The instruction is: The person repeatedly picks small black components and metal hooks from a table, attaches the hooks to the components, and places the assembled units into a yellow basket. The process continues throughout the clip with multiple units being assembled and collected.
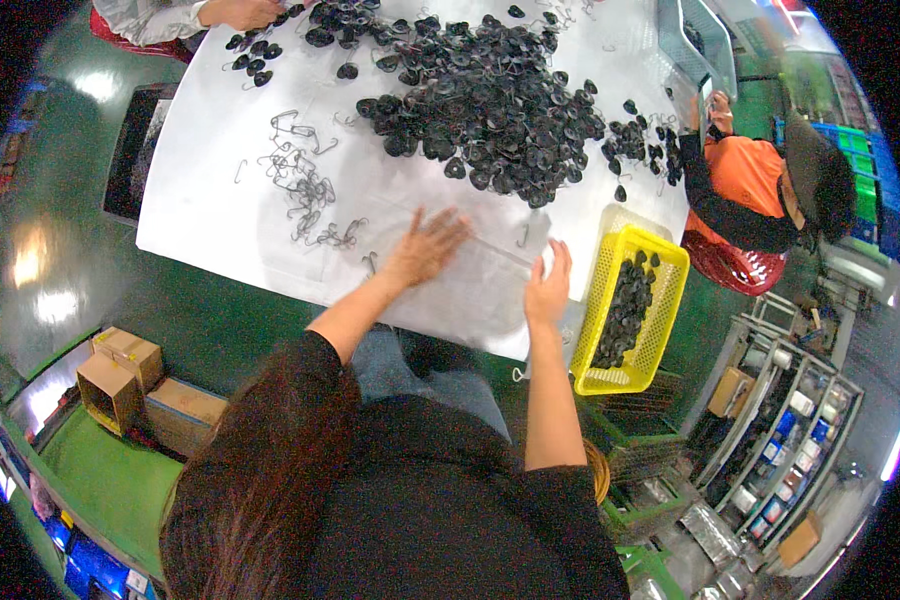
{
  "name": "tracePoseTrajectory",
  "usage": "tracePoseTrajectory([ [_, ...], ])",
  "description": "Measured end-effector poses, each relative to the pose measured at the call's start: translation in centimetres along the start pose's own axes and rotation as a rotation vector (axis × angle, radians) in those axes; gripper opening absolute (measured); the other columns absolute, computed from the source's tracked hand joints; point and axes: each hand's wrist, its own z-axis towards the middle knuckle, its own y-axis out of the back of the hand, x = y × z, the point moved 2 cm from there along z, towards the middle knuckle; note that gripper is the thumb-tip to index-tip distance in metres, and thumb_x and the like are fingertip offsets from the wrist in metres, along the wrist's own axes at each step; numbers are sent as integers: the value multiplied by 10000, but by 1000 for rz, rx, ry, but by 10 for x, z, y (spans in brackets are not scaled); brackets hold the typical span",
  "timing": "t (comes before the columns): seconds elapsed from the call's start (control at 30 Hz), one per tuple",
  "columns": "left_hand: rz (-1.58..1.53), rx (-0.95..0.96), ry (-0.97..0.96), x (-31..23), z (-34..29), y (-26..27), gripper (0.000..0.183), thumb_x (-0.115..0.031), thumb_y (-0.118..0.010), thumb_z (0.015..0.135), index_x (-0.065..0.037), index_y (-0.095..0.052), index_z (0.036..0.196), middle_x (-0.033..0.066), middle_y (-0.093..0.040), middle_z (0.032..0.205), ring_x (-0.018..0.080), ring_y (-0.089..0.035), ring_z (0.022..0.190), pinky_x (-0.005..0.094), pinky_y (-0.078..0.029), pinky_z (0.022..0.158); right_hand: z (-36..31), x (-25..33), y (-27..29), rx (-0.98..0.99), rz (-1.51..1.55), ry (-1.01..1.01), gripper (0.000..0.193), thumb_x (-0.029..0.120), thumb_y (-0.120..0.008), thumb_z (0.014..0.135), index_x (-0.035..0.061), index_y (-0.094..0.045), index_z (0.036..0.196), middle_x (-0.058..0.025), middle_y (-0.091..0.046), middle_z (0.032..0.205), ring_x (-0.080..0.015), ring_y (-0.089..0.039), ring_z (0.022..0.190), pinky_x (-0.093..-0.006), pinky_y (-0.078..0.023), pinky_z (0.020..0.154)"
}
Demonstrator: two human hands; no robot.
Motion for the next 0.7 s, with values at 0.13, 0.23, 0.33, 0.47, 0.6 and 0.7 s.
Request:
tracePoseTrajectory([
  [0.13, 103, 21, 221, 122, -34, 52, 496, -280, -410, 886, -217, -317, 1370, -32, -214, 1459, 209, -119, 1363, 599, 16, 1048, -14, -35, -20, 139, -115, -202, 459, 246, -485, 885, 24, -396, 1277, -201, -336, 1352, -341, -322, 1259, -386, -294, 1018],
  [0.23, 229, 3, 357, 196, -64, 91, 520, -270, -418, 878, -197, -297, 1377, -2, -230, 1453, 219, -149, 1357, 602, -2, 1046, 3, -37, -74, 139, -178, -253, 546, 311, -467, 889, 21, -328, 1330, -197, -243, 1412, -341, -251, 1301, -398, -256, 1039],
  [0.33, 191, 117, 282, 203, -85, 102, 571, -272, -439, 857, -190, -255, 1392, 15, -239, 1450, 220, -152, 1357, 589, -17, 1051, 11, 16, -144, 103, -257, -189, 596, 340, -452, 882, 26, -280, 1360, -191, -192, 1438, -335, -213, 1321, -451, -207, 1054],
  [0.47, 14, 359, -227, 118, -130, 87, 548, -282, -445, 848, -189, -300, 1368, 30, -290, 1426, 197, -177, 1351, 556, -15, 1066, -10, 152, -217, 319, -131, 75, 564, 305, -460, 873, 75, -296, 1361, -172, -224, 1432, -325, -216, 1323, -502, -190, 1051],
  [0.6, 61, 402, -468, 108, -118, 68, 507, -266, -435, 845, -199, -351, 1340, 16, -318, 1409, 190, -196, 1345, 533, -43, 1079, -6, 233, -203, 277, 160, 4, 476, 258, -470, 880, 101, -377, 1319, -167, -307, 1394, -315, -255, 1308, -423, -237, 1054],
  [0.7, 153, 127, -170, 160, -77, 74, 486, -264, -435, 850, -202, -372, 1327, 3, -317, 1410, 210, -178, 1349, 539, -55, 1079, 6, 231, -152, 266, 3, 107, 425, 235, -482, 882, 80, -427, 1274, -170, -349, 1367, -309, -308, 1282, -365, -282, 1035],
])
